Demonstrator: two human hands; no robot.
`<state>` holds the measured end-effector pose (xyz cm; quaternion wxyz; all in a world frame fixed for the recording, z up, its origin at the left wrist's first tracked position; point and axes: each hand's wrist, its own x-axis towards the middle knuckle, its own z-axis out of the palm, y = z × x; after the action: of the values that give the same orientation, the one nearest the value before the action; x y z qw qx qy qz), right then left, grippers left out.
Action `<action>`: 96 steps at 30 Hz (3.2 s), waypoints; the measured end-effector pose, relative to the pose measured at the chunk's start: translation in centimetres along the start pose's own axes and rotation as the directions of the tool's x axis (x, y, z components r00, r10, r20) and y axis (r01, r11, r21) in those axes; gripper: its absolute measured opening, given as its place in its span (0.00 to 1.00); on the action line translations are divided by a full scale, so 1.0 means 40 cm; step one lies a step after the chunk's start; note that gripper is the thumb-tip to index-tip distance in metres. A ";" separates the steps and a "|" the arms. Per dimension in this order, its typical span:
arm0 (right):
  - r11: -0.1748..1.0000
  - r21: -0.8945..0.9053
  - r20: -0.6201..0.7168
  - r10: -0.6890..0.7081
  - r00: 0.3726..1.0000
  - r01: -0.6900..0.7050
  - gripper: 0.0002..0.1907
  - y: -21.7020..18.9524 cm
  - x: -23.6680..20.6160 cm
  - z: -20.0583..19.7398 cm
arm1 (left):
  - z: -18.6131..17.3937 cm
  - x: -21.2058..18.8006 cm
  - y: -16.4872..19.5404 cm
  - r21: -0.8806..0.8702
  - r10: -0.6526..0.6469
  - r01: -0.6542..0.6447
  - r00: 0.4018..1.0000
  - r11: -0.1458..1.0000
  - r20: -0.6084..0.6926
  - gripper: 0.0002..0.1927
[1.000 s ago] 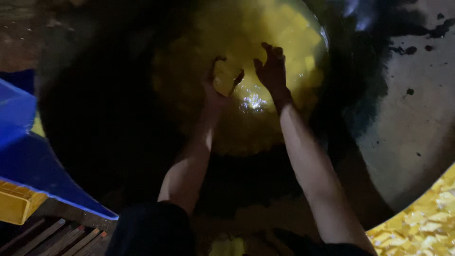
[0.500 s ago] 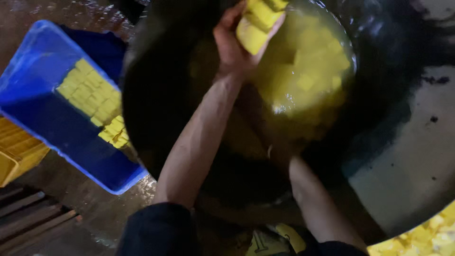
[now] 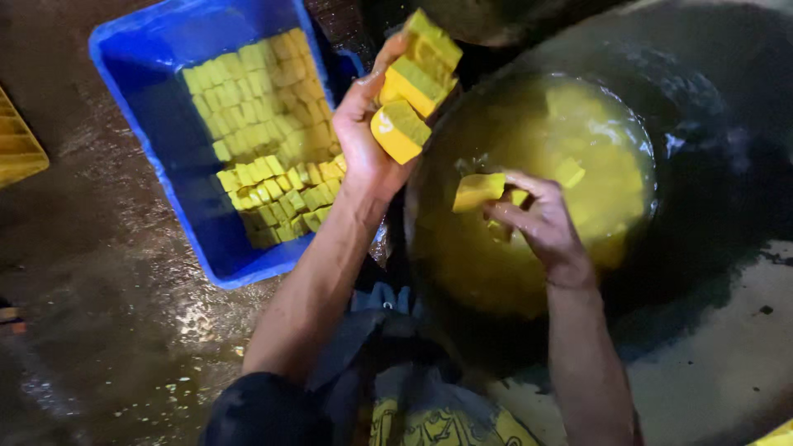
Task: The person repeatedly scoops yellow cubed food items from a large metal pot filled with liquid and places them into a blue plastic bin. The person uses both hands to gather and transfer the items.
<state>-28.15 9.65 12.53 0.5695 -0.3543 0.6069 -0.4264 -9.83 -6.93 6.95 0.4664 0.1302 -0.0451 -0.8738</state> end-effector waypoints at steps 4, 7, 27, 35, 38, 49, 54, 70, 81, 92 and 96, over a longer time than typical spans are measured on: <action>0.945 -0.328 -0.021 0.001 1.000 -0.007 0.15 -0.196 0.009 0.190 | -0.117 -0.054 0.046 0.109 -0.024 0.047 0.979 0.993 -0.203 0.19; 0.831 -0.526 0.128 -0.132 0.983 0.180 0.17 -0.217 0.075 0.333 | -0.171 -0.121 0.068 0.143 -0.029 0.072 0.958 0.987 -0.286 0.21; 0.906 -0.291 0.408 0.407 0.817 -0.306 0.38 0.197 0.581 0.734 | -0.638 -0.146 0.379 -0.132 -0.320 0.307 0.720 0.943 -0.616 0.62; 0.143 -0.908 -0.348 0.267 0.899 -0.394 0.40 0.335 0.681 0.963 | -0.724 -0.067 0.548 0.723 0.171 0.672 0.703 0.161 -0.691 0.39; 0.408 -0.866 -0.228 0.190 0.955 -0.288 0.42 0.350 0.655 0.894 | -0.720 -0.065 0.517 0.714 -0.059 0.652 0.727 -0.255 -0.684 0.31; 0.976 0.161 -0.051 0.156 0.987 -0.146 0.29 0.076 0.087 0.621 | -0.595 0.035 0.327 0.896 0.264 0.097 0.964 -0.432 0.023 0.32; 0.867 0.315 -0.363 -0.267 0.893 0.387 0.23 -0.148 -0.238 0.323 | -0.119 0.066 0.067 0.899 0.189 -0.325 0.902 -0.295 0.388 0.30; 0.624 -0.368 -0.490 0.500 0.714 -0.689 0.13 0.606 -0.290 -0.157 | -0.298 -0.073 -0.723 0.427 -0.870 -0.764 0.473 -0.483 -0.137 0.25; 0.576 -0.612 -0.242 0.516 0.822 -0.541 0.10 0.638 -0.282 -0.485 | -0.285 -0.017 -0.892 0.665 -0.965 -0.721 0.262 -0.193 0.004 0.24; 0.667 -0.036 -0.909 0.288 0.302 -0.744 0.23 0.567 0.028 -0.654 | -0.318 -0.029 -1.002 0.526 -0.923 -0.784 0.385 -0.329 -0.003 0.21; 0.939 0.099 -0.901 0.225 0.372 -0.329 0.15 0.595 0.068 -0.621 | -0.329 -0.024 -0.955 0.631 -0.916 -0.709 0.402 -0.314 -0.004 0.21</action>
<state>-51.76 19.16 -10.76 0.2006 0.0091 0.8863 -0.4172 -36.48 15.85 -13.20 -0.1573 -0.0368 -0.9181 -0.3619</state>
